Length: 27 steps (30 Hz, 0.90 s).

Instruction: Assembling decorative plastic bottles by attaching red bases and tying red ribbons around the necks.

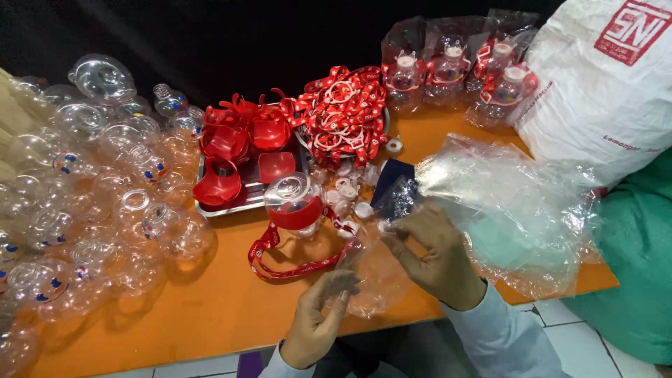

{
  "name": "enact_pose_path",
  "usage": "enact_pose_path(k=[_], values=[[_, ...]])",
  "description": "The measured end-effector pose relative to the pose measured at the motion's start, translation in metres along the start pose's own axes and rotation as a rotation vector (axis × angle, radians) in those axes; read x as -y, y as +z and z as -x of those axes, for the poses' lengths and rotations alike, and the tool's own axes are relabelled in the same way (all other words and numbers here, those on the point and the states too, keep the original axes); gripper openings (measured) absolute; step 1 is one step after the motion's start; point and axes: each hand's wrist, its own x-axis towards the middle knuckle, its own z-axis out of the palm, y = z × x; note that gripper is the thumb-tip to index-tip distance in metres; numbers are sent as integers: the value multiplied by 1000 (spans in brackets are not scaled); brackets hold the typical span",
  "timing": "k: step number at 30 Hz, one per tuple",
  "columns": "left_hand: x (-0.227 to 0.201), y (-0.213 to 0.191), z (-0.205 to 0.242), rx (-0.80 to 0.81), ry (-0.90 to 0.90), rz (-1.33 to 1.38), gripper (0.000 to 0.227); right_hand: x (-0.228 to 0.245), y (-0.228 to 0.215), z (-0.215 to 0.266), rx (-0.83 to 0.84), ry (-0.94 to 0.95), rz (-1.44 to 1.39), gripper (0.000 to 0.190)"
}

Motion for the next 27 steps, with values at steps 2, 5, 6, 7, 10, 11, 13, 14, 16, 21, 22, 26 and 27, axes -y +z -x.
enact_pose_path(k=[2,5,6,7,10,11,13,14,16,21,22,26,27], values=[[12,-3,2,-88,17,14,25,6,-5,-5,-14,60,-78,13],[32,-9,5,-287,-3,74,17,9,-7,-4,-76,198,-195,16],[38,-12,7,-405,-40,124,14,9,-7,-3,-117,271,-234,17],[41,-12,6,-409,-45,124,14,5,-3,2,-112,274,-236,17],[45,-12,6,-569,-119,289,19,2,8,10,-167,344,-222,14],[43,-11,6,-501,-130,257,39,4,10,8,-230,358,-222,18],[39,-6,6,-438,-138,224,63,4,13,9,-290,368,-225,23],[37,-1,5,-388,-119,342,56,1,14,11,-310,398,-220,24],[33,3,8,-347,-107,453,52,-1,15,17,-320,433,-224,28],[16,-9,3,-411,93,215,21,-16,19,30,-420,483,-188,47],[9,-12,1,-424,96,214,21,-10,17,25,-411,476,-194,47],[-22,-16,-9,-344,126,-43,23,9,6,17,-317,198,163,57],[-31,-16,-11,-300,163,-129,22,13,4,17,-223,88,139,59]])
